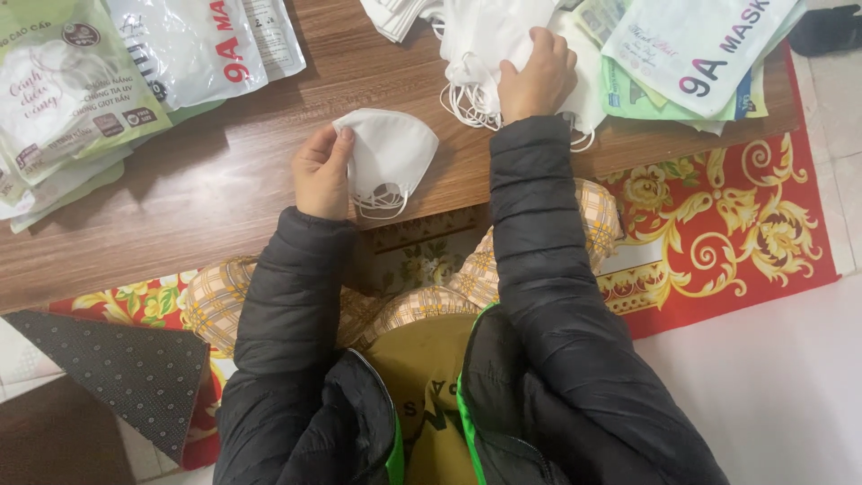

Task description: Inspecting and stacking white face masks on a wooden table

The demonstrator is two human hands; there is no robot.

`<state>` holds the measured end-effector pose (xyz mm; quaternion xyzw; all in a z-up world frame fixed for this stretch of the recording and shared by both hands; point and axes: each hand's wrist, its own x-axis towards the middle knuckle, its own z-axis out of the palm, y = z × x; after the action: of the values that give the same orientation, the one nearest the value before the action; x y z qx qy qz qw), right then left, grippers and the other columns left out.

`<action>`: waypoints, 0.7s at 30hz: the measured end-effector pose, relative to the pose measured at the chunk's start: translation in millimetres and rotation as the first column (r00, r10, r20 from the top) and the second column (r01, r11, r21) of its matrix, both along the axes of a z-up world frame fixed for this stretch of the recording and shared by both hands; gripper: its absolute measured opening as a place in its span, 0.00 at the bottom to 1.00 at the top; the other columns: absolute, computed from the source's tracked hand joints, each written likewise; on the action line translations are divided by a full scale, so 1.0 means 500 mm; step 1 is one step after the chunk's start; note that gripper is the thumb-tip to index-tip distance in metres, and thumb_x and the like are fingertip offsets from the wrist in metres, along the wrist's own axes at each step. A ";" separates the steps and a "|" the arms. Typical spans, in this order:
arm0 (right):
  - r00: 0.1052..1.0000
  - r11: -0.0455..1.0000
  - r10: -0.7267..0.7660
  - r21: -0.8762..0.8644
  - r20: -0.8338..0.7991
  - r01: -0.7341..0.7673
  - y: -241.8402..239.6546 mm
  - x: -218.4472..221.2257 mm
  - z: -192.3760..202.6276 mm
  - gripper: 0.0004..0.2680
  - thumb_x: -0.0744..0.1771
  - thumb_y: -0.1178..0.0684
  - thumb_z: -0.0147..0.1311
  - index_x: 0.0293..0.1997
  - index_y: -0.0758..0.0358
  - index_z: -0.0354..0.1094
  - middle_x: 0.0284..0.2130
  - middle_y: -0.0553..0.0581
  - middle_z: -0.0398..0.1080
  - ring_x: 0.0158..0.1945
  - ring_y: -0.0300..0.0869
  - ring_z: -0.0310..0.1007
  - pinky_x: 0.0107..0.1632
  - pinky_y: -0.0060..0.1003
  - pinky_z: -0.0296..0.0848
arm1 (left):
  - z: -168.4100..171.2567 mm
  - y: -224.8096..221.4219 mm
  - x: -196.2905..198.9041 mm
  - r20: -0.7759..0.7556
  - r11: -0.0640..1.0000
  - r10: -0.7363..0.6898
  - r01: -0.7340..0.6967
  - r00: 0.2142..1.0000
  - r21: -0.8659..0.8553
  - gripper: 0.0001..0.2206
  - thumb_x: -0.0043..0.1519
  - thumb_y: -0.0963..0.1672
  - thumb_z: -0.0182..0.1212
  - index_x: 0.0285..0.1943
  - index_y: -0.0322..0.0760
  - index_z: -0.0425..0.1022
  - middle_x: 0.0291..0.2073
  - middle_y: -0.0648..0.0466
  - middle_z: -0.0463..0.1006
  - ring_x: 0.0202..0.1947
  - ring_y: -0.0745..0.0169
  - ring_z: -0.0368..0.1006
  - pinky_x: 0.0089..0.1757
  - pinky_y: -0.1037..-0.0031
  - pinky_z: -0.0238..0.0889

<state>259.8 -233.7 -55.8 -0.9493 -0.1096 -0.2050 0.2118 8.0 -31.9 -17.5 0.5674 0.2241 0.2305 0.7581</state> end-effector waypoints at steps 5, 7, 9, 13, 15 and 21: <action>1.000 1.000 -0.016 0.000 0.003 0.016 0.002 -0.001 0.002 0.20 0.58 0.54 0.73 0.51 0.52 0.70 0.47 0.51 0.69 0.51 0.49 0.67 0.55 0.47 0.67 | -0.010 0.001 0.000 0.030 0.999 0.005 -0.004 1.000 -0.040 0.09 0.65 0.41 0.62 0.53 0.31 0.78 0.44 0.50 0.82 0.43 0.67 0.76 0.48 0.80 0.70; 1.000 1.000 -0.005 0.000 0.016 0.005 -0.001 0.000 0.003 0.17 0.57 0.54 0.73 0.45 0.51 0.71 0.44 0.49 0.69 0.49 0.47 0.66 0.52 0.47 0.67 | -0.007 0.000 0.000 -0.006 1.000 0.008 -0.008 1.000 -0.007 0.10 0.65 0.42 0.62 0.53 0.31 0.78 0.43 0.49 0.82 0.41 0.67 0.76 0.47 0.80 0.71; 1.000 1.000 -0.006 0.021 0.007 0.005 0.000 0.000 0.005 0.17 0.57 0.55 0.73 0.46 0.51 0.70 0.44 0.50 0.69 0.49 0.47 0.67 0.52 0.46 0.67 | -0.004 -0.001 0.000 -0.010 1.000 0.007 -0.007 1.000 -0.006 0.10 0.65 0.41 0.62 0.53 0.32 0.78 0.44 0.49 0.82 0.42 0.67 0.76 0.47 0.80 0.71; 1.000 0.998 -0.004 0.066 0.026 0.002 0.000 -0.003 0.008 0.18 0.56 0.58 0.72 0.46 0.50 0.69 0.41 0.49 0.69 0.46 0.48 0.68 0.50 0.46 0.70 | -0.012 0.000 0.000 0.008 0.999 0.012 -0.012 1.000 -0.036 0.10 0.65 0.41 0.62 0.53 0.31 0.78 0.44 0.50 0.82 0.41 0.69 0.76 0.46 0.81 0.70; 1.000 0.998 -0.006 0.058 0.011 0.005 0.000 -0.003 0.011 0.18 0.57 0.58 0.71 0.47 0.50 0.69 0.42 0.50 0.69 0.47 0.48 0.68 0.50 0.46 0.70 | -0.008 -0.001 -0.001 0.008 0.999 0.008 -0.008 1.000 -0.032 0.10 0.66 0.41 0.62 0.53 0.31 0.78 0.44 0.50 0.82 0.41 0.69 0.76 0.47 0.81 0.70; 1.000 1.000 -0.012 -0.011 0.021 0.012 0.003 0.000 0.001 0.17 0.58 0.57 0.70 0.50 0.51 0.72 0.45 0.50 0.69 0.47 0.47 0.67 0.50 0.46 0.70 | 0.000 -0.001 -0.001 0.003 1.000 -0.005 0.005 1.000 -0.022 0.10 0.65 0.41 0.62 0.53 0.32 0.78 0.44 0.49 0.82 0.42 0.66 0.77 0.49 0.78 0.71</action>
<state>259.9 -232.3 -55.1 -0.9489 -0.1072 -0.2158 0.2038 7.7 -32.5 -17.5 0.5592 0.2242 0.2270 0.7652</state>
